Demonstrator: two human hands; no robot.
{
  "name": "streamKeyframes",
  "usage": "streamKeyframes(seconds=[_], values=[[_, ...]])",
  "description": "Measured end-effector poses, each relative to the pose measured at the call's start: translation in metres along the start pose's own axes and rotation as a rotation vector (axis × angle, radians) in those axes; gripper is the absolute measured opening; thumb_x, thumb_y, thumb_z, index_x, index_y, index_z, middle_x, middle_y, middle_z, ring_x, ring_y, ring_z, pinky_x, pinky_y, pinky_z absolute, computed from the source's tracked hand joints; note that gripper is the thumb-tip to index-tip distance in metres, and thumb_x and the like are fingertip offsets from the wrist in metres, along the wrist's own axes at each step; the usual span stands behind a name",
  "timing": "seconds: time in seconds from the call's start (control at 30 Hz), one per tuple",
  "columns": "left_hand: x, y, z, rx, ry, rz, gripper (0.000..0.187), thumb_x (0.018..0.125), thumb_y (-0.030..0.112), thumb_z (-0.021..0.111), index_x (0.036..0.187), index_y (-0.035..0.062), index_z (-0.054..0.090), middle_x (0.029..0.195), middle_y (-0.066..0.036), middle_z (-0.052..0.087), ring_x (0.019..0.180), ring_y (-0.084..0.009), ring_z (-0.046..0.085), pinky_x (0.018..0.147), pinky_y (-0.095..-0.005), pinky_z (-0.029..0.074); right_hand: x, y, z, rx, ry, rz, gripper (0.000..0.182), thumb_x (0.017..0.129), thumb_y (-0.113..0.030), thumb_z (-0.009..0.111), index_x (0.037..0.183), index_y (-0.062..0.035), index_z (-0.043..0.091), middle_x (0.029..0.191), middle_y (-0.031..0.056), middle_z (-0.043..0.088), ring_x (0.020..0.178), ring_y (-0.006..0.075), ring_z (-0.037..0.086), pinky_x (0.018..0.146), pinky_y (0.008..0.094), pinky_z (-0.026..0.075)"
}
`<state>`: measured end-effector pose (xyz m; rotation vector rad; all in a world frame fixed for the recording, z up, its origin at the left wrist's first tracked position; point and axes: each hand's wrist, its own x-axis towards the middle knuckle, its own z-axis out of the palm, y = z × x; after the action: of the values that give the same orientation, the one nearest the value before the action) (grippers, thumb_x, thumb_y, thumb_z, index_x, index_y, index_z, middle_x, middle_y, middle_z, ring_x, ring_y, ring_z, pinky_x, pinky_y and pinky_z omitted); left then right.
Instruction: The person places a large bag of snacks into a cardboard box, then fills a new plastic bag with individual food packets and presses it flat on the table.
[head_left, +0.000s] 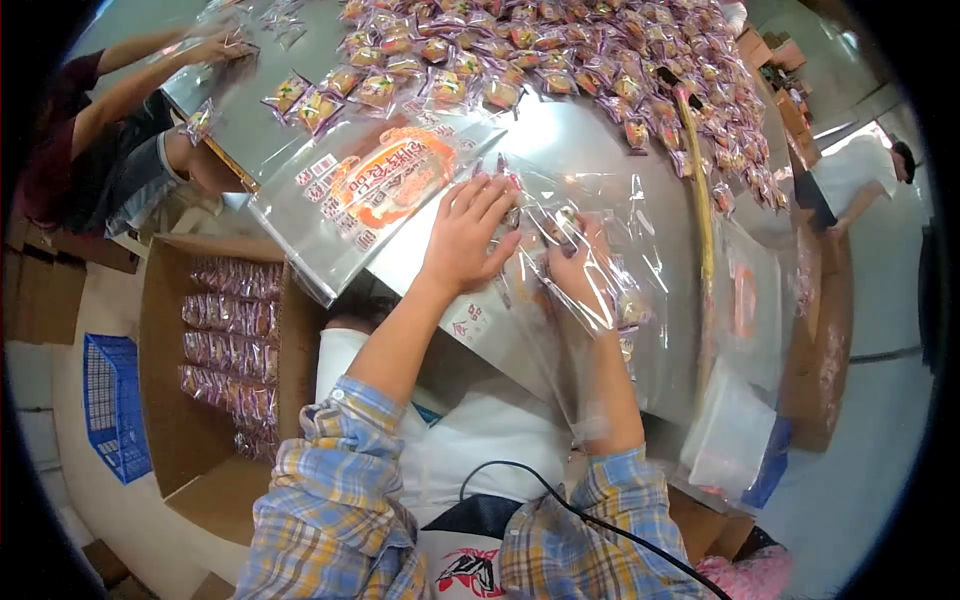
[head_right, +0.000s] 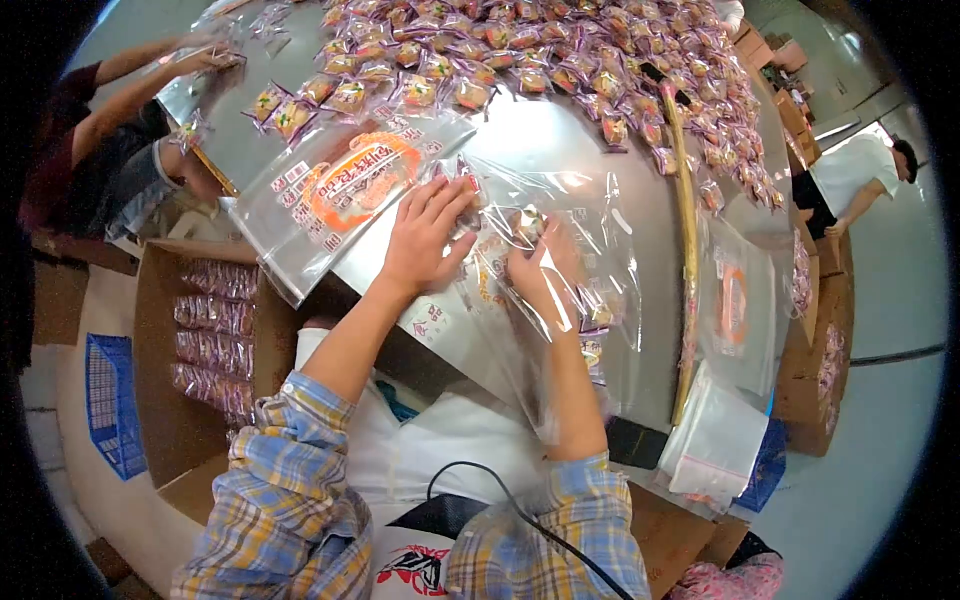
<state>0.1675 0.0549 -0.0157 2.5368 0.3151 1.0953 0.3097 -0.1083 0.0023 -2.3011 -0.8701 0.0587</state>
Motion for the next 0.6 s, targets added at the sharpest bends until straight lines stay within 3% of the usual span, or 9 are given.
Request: streamKeyframes(seconds=[0.17, 0.27, 0.3, 0.4, 0.43, 0.53, 0.6], values=[[0.002, -0.002, 0.001, 0.008, -0.007, 0.019, 0.058, 0.093, 0.035, 0.069, 0.143, 0.0082, 0.059, 0.152, -0.013, 0.055, 0.142, -0.0351, 0.047, 0.118, -0.0507, 0.034, 0.019, -0.02, 0.02, 0.053, 0.332, -0.414, 0.062, 0.083, -0.002, 0.067, 0.143, 0.0009, 0.051, 0.123, 0.0251, 0.058, 0.115, 0.0435, 0.057, 0.094, 0.0498, 0.05], [0.001, -0.001, 0.002, -0.051, 0.022, -0.023, 0.066, 0.09, 0.036, 0.072, 0.147, 0.0058, 0.054, 0.153, -0.018, 0.052, 0.142, -0.0383, 0.047, 0.118, -0.0521, 0.034, 0.019, -0.01, 0.045, 0.331, 0.319, -0.375, 0.06, 0.084, 0.001, 0.066, 0.143, 0.0018, 0.05, 0.124, 0.0249, 0.057, 0.119, 0.0425, 0.055, 0.094, 0.0512, 0.05], [0.002, -0.001, -0.001, -0.105, 0.025, -0.042, 0.075, 0.088, 0.036, 0.074, 0.15, 0.0033, 0.048, 0.156, -0.023, 0.047, 0.144, -0.0425, 0.044, 0.12, -0.0538, 0.033, 0.018, -0.01, 0.052, 0.304, 0.357, -0.275, 0.056, 0.088, -0.001, 0.068, 0.141, 0.0033, 0.052, 0.127, 0.0235, 0.058, 0.117, 0.0391, 0.059, 0.095, 0.0493, 0.051], [0.001, 0.0, 0.0, -0.028, 0.057, -0.065, 0.08, 0.088, 0.036, 0.075, 0.153, 0.0018, 0.044, 0.159, -0.025, 0.041, 0.146, -0.0458, 0.039, 0.123, -0.0543, 0.03, 0.018, 0.002, 0.065, 0.639, 0.234, -0.316, 0.054, 0.09, -0.004, 0.073, 0.14, 0.0017, 0.054, 0.126, 0.0198, 0.061, 0.114, 0.0328, 0.065, 0.097, 0.0445, 0.053], [0.0, -0.002, 0.003, -0.03, 0.055, -0.092, 0.084, 0.088, 0.035, 0.076, 0.154, -0.0008, 0.04, 0.162, -0.025, 0.037, 0.149, -0.047, 0.035, 0.124, -0.0542, 0.028, 0.017, 0.01, 0.061, 0.491, 0.221, -0.235, 0.054, 0.089, -0.005, 0.076, 0.139, -0.0011, 0.057, 0.123, 0.0142, 0.064, 0.112, 0.0263, 0.067, 0.099, 0.0404, 0.054], [0.002, -0.002, 0.007, -0.033, 0.092, -0.112, 0.09, 0.086, 0.035, 0.078, 0.156, -0.0025, 0.036, 0.162, -0.026, 0.036, 0.149, -0.0472, 0.034, 0.124, -0.0541, 0.028, 0.022, 0.01, 0.076, 0.758, 0.201, -0.052, 0.051, 0.09, -0.007, 0.076, 0.138, -0.0042, 0.059, 0.117, 0.0119, 0.066, 0.113, 0.0254, 0.067, 0.1, 0.0395, 0.053], [0.003, -0.004, 0.01, 0.011, 0.114, -0.112, 0.094, 0.084, 0.04, 0.079, 0.155, -0.004, 0.034, 0.16, -0.026, 0.038, 0.148, -0.0474, 0.034, 0.123, -0.0543, 0.029, 0.02, 0.007, 0.075, 0.61, 0.263, 0.014, 0.048, 0.091, -0.012, 0.078, 0.135, -0.0051, 0.061, 0.117, 0.0141, 0.067, 0.107, 0.0255, 0.067, 0.094, 0.0381, 0.053]])
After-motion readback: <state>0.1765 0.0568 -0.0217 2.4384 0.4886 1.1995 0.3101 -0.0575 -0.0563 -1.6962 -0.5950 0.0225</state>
